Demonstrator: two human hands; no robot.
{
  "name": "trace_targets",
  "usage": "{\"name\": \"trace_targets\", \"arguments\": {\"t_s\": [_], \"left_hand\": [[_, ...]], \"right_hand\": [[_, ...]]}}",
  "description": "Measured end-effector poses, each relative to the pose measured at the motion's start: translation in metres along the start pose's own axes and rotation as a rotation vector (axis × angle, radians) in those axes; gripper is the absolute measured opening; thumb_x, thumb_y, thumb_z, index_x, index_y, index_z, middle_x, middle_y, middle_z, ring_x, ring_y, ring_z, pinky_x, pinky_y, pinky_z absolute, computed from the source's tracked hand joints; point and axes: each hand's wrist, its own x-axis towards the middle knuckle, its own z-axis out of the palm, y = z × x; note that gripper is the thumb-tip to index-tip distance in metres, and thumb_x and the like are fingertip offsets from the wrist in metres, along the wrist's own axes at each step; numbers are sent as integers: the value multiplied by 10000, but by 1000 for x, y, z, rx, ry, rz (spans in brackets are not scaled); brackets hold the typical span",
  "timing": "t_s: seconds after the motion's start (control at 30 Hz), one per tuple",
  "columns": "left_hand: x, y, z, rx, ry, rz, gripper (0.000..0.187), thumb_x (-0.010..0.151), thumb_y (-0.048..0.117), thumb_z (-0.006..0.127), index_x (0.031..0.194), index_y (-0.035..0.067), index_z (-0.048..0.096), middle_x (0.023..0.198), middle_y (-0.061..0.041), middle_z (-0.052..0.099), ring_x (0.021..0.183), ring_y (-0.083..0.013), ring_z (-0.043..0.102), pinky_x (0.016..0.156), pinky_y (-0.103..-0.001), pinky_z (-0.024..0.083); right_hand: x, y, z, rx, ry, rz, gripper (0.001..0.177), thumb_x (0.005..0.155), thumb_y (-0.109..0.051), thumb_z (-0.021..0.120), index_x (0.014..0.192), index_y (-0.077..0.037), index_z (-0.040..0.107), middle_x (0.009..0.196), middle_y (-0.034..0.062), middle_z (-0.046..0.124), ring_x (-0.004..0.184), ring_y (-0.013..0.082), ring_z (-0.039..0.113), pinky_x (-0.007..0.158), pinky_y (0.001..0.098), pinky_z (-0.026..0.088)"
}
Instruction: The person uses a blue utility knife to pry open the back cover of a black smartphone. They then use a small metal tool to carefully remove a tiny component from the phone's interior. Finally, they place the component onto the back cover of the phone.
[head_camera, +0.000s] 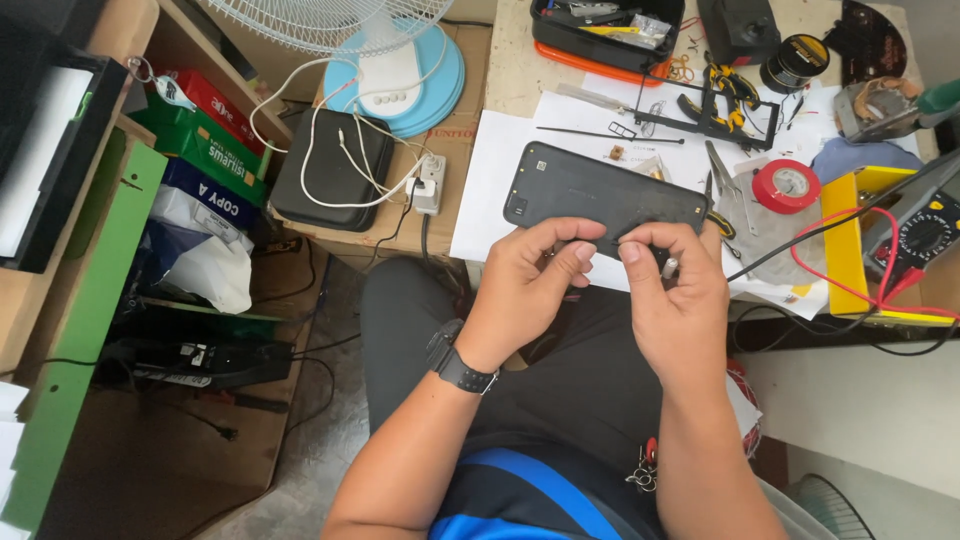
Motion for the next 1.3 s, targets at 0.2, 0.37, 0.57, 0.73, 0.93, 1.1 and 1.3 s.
{"name": "trace_targets", "arguments": {"t_s": [0.2, 0.37, 0.57, 0.73, 0.93, 1.1, 1.3], "left_hand": [[-1, -4, 5, 71, 51, 21, 199, 1140, 123, 748, 1255, -5, 847, 818, -159, 767, 727, -192, 819, 647, -340, 728], [2, -6, 0, 107, 64, 99, 156, 1136, 125, 761, 1224, 46, 862, 863, -148, 801, 785, -200, 838, 695, -360, 735], [1, -4, -2, 83, 41, 162, 136, 1134, 100, 763, 1220, 73, 864, 935, -138, 839, 855, -193, 854, 786, -377, 738], [0, -3, -3, 69, 25, 176, 124, 1125, 102, 776, 1203, 85, 871, 958, -122, 865, 882, -179, 863, 805, -364, 735], [-3, 0, 0, 57, 58, 166, 125, 1125, 105, 782, 1204, 55, 865, 881, -111, 850, 817, -155, 845, 750, -339, 729], [-6, 8, 4, 31, 79, 85, 173, 1135, 108, 752, 1217, -11, 847, 835, -153, 837, 761, -160, 825, 706, -338, 727], [-5, 17, 11, -12, 113, -59, 214, 1131, 72, 701, 1253, -48, 829, 816, -165, 812, 741, -177, 817, 664, -344, 740]], "right_hand": [[0, 5, -1, 34, 3, -63, 63, 1233, -139, 704, 1241, -85, 735, 1450, 201, 567, 1416, 299, 595, 1248, 493, 433], [6, 25, -7, 109, 13, -90, 76, 1256, -124, 653, 1232, -67, 699, 1570, 222, 574, 1454, 281, 593, 1249, 501, 440], [9, 34, -12, 154, 30, -83, 121, 1265, -113, 624, 1235, -20, 696, 1398, 198, 640, 1130, 220, 707, 902, 366, 565], [8, 23, -14, 128, 40, -104, 124, 1248, -100, 651, 1225, -4, 727, 1238, 174, 655, 996, 310, 779, 667, 311, 555], [3, 2, -11, 51, 26, -201, 56, 1208, -99, 724, 1192, -53, 752, 1500, 180, 582, 1404, 288, 632, 1161, 471, 527], [4, -5, -7, 26, 8, -159, 77, 1230, -122, 698, 1224, -64, 750, 1607, 194, 505, 1413, 243, 584, 1160, 485, 560], [4, 1, -2, -13, 4, -134, 79, 1233, -137, 712, 1217, -77, 762, 1665, 247, 473, 1431, 340, 615, 1155, 535, 568]]}}
